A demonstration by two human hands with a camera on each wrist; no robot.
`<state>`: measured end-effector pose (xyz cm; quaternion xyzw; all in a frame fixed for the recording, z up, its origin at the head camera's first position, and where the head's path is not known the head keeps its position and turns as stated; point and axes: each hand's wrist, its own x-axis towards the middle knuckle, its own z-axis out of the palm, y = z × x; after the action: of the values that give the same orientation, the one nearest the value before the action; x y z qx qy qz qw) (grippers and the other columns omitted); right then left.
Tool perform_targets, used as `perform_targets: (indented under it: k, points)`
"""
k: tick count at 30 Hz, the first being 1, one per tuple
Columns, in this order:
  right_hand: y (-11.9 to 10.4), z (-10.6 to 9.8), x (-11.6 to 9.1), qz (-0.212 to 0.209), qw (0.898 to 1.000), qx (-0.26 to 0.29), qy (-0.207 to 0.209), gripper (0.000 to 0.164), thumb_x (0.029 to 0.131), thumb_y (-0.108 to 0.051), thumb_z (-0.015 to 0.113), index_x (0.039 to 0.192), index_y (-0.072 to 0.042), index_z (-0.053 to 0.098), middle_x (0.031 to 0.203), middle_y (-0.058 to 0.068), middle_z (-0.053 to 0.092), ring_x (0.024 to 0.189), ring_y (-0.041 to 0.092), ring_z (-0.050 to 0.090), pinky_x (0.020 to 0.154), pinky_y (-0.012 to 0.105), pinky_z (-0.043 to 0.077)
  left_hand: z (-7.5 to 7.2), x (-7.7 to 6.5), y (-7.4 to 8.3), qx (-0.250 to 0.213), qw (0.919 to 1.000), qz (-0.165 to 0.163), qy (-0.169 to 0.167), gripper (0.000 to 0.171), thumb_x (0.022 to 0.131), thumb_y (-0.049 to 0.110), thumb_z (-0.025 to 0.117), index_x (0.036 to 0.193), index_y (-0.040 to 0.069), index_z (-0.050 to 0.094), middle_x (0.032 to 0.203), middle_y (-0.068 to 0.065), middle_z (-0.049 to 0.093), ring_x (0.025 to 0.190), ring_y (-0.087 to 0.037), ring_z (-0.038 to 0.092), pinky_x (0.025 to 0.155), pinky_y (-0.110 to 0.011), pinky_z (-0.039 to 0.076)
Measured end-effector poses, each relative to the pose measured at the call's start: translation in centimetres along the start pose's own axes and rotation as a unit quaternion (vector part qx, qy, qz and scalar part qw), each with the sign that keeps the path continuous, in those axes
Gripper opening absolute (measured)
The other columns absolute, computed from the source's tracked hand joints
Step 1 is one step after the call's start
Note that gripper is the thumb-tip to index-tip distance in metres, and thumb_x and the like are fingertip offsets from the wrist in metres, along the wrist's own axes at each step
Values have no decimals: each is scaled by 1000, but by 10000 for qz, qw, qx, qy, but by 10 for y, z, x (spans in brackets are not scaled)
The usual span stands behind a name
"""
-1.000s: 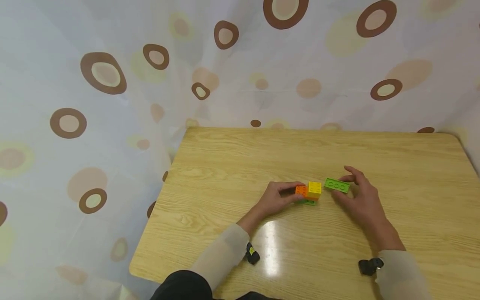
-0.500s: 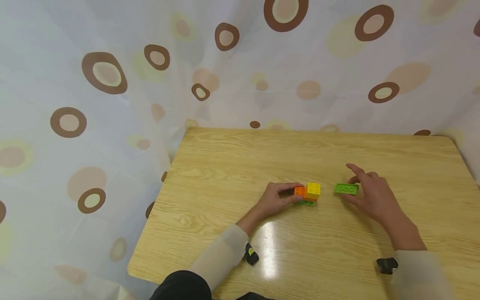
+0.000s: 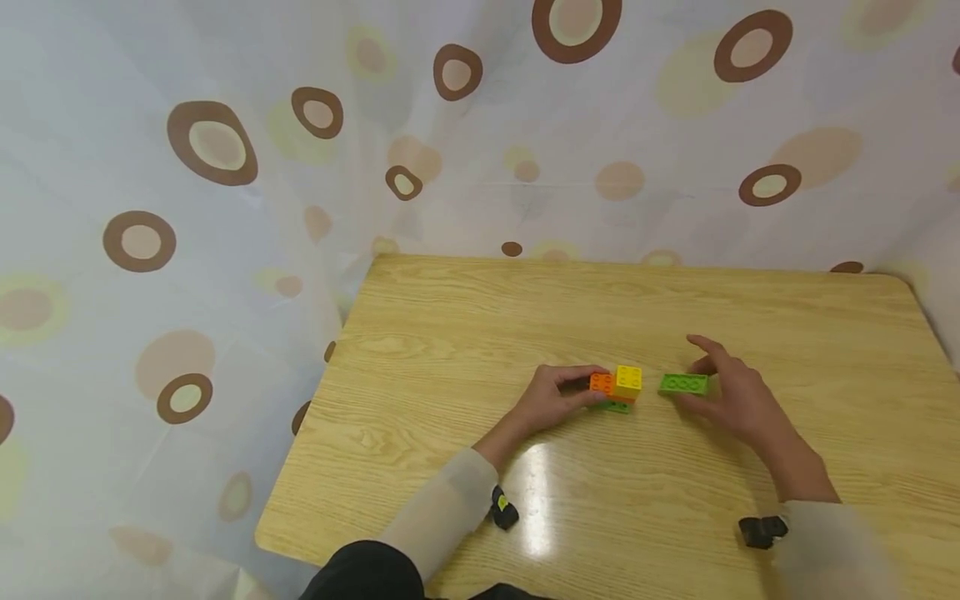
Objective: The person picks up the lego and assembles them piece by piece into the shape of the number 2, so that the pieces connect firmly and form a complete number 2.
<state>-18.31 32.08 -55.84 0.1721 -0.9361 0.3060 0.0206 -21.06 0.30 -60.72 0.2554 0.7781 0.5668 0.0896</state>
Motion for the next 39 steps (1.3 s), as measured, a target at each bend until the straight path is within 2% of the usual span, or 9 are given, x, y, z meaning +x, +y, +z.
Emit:
perform_targets:
  k: [5,10,14,20,24,26,30,33,39]
  points:
    - [7,24,-13,597,9912,997,642,90,92,-10,85,165,-12,32,123,14,67,97,-9,49,78,8,39,1,1,1,74,10000,1,-6,41,97,32,80,137,22,74,133,9,72,120,4,63,100,-16,50]
    - [5,39,-18,1100,9760,1606,974,87,96,-17,81,167,-18,31,126,-4,62,96,3,51,77,8,39,0,1,3,2,10000,-57,23,42,97,34,80,137,23,74,134,10,72,121,3,63,100,-17,50]
    - [1,41,-16,884,9747,1751,1067,87,93,-7,83,165,-16,34,124,-11,63,93,2,56,77,7,43,0,0,1,-35,10000,-43,32,42,97,33,80,137,23,74,133,10,72,120,3,63,99,-17,51]
    - [-6,41,-15,316,9794,1809,845,90,88,5,84,163,-10,36,121,-3,66,90,-2,62,77,7,48,2,2,-2,-59,10000,-44,59,42,96,35,81,136,24,74,133,11,72,120,4,63,99,-17,51]
    - [-7,39,-18,510,9861,1416,708,86,92,-9,84,164,-14,36,124,5,66,102,-6,56,83,5,40,3,2,-2,-117,9999,-50,74,42,95,34,82,135,25,75,132,12,72,119,4,64,98,-17,52]
    - [-6,37,-20,696,9883,1209,617,84,95,-17,83,165,-17,36,126,8,66,112,1,55,89,5,36,4,2,-2,-124,9999,-51,85,41,95,34,82,135,25,75,132,12,72,119,4,64,98,-17,52]
    - [1,34,-23,838,9886,1183,400,87,97,-22,82,167,-16,31,132,17,62,133,35,48,119,42,35,3,2,-2,-142,9998,-63,84,42,95,33,82,135,25,75,132,12,72,118,4,64,97,-17,53]
    - [6,33,-25,877,9870,1301,353,92,96,-23,82,168,-14,26,140,23,58,139,53,37,112,76,24,2,1,-2,-143,9999,-63,57,42,95,34,82,135,24,75,132,12,72,118,4,64,97,-17,53]
    - [6,33,-27,1023,9836,1396,502,86,99,-27,79,167,-14,29,139,23,61,147,54,31,117,75,19,2,1,-2,-198,9998,-65,43,42,95,31,82,135,22,75,133,10,72,117,4,65,97,-17,53]
